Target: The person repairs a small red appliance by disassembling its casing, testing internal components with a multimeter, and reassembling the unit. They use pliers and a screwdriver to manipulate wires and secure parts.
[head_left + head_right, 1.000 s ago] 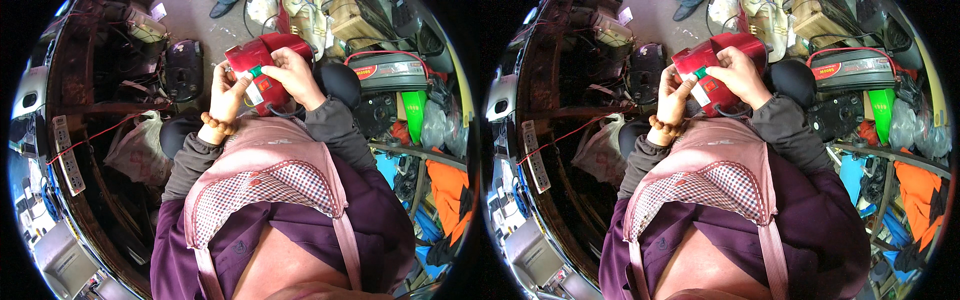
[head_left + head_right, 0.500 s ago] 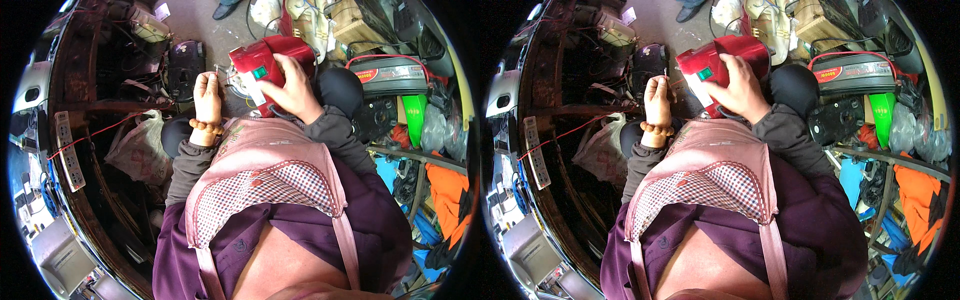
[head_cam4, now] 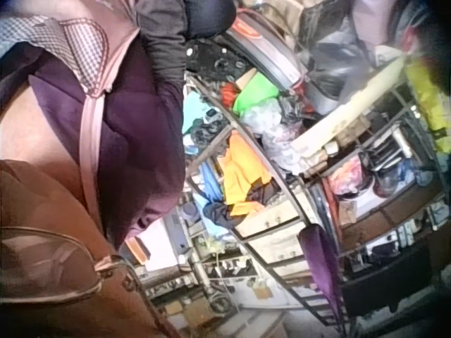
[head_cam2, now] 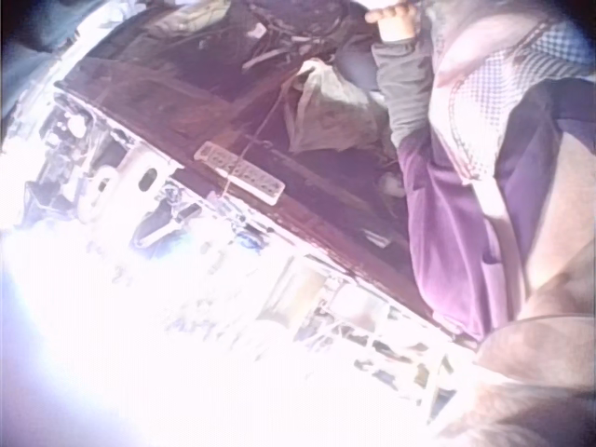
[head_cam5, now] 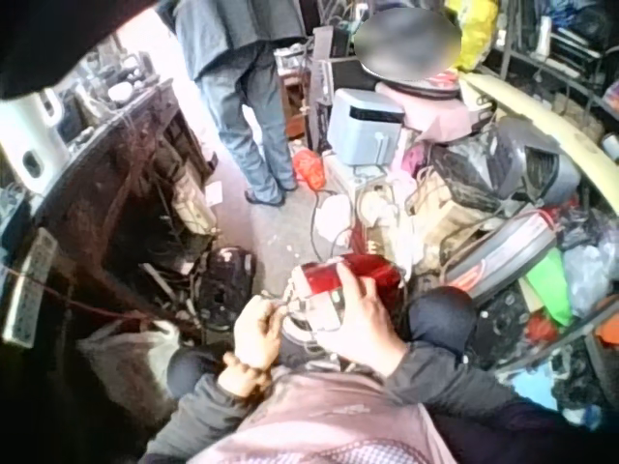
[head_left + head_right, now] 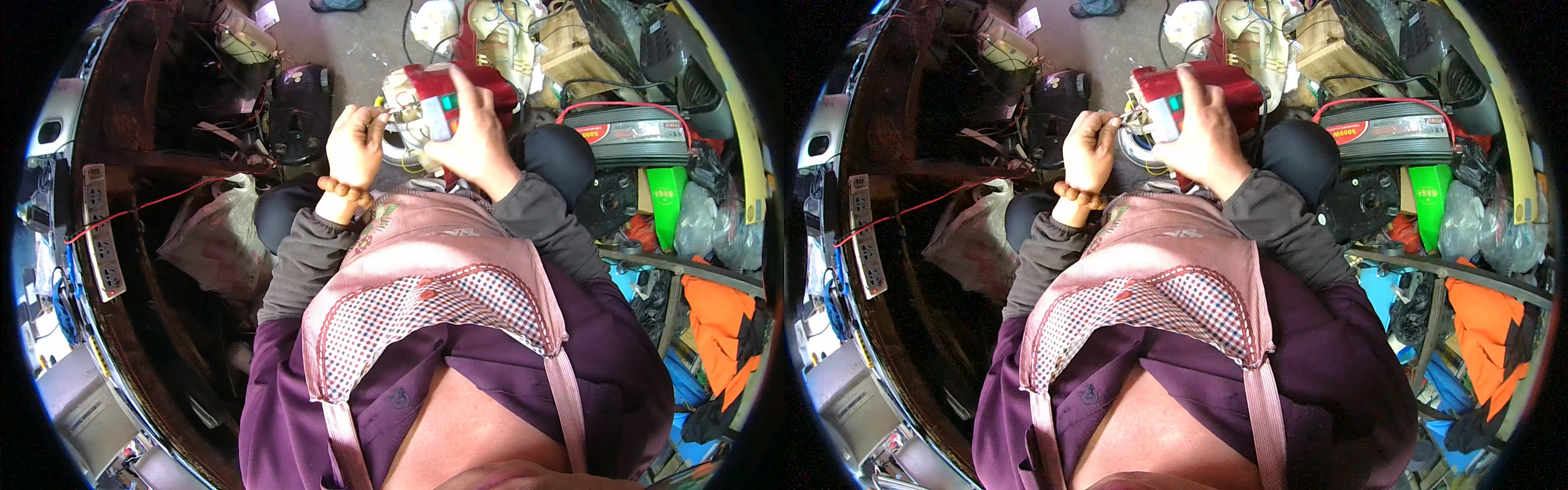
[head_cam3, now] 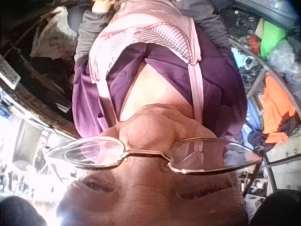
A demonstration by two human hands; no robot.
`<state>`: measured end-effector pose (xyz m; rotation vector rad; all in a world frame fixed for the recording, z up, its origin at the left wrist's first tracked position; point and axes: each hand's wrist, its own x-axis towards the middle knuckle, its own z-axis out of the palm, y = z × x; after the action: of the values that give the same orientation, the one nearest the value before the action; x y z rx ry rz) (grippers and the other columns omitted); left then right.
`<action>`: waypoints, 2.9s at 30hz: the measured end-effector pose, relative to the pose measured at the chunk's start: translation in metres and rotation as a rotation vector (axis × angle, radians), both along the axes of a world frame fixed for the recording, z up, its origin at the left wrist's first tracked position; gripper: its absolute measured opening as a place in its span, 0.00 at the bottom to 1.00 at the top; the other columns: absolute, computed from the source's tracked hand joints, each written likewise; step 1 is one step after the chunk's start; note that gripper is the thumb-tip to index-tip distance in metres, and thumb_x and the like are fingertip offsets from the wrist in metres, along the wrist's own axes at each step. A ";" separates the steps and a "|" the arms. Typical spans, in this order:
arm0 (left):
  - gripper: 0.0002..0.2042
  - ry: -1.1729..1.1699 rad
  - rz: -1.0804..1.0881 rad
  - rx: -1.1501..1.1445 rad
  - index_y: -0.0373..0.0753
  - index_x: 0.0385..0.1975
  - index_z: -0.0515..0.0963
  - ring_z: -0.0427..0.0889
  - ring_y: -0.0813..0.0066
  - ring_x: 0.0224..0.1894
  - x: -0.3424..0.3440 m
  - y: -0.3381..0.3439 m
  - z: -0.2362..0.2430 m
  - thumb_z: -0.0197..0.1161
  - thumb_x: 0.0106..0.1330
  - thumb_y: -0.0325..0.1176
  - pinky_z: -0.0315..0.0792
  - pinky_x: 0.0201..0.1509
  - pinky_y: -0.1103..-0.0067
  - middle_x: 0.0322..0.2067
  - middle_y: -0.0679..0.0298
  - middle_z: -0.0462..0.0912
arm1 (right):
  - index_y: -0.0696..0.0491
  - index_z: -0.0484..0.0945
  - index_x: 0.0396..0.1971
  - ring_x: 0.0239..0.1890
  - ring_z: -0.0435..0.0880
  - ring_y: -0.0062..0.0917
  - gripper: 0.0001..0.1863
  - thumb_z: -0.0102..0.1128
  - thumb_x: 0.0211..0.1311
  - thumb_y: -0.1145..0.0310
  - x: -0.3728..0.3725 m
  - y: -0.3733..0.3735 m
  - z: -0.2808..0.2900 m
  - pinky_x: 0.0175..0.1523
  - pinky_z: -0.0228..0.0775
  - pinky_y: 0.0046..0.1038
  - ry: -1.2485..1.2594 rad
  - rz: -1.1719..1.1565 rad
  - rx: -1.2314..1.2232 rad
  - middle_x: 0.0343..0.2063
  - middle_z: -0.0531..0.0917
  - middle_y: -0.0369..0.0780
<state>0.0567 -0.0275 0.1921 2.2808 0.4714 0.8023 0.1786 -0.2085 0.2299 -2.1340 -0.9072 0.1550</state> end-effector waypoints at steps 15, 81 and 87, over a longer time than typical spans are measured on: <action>0.08 -0.081 -0.186 -0.181 0.40 0.34 0.86 0.83 0.51 0.42 0.099 -0.025 -0.029 0.68 0.66 0.38 0.76 0.49 0.60 0.34 0.56 0.85 | 0.62 0.61 0.68 0.58 0.78 0.30 0.49 0.74 0.40 0.79 0.085 -0.008 -0.003 0.63 0.73 0.32 0.663 0.085 0.292 0.57 0.76 0.46; 0.12 -0.077 -0.580 -1.089 0.31 0.46 0.87 0.84 0.78 0.37 0.146 -0.035 -0.068 0.66 0.66 0.28 0.79 0.44 0.77 0.34 0.61 0.89 | 0.56 0.60 0.61 0.75 0.67 0.35 0.41 0.69 0.44 0.86 0.087 -0.033 0.005 0.76 0.63 0.36 0.355 0.049 -0.064 0.75 0.63 0.55; 0.11 -0.049 -0.598 -1.070 0.31 0.44 0.87 0.83 0.81 0.34 0.150 -0.032 -0.070 0.67 0.66 0.27 0.78 0.42 0.77 0.31 0.64 0.88 | 0.57 0.65 0.55 0.74 0.69 0.34 0.36 0.73 0.45 0.88 0.084 -0.038 0.004 0.76 0.64 0.37 0.400 0.028 0.044 0.74 0.65 0.55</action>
<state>0.2068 -0.0598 0.1222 1.2669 0.1057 0.1872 0.2622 -0.2463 0.2341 -1.9526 -0.6960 0.5492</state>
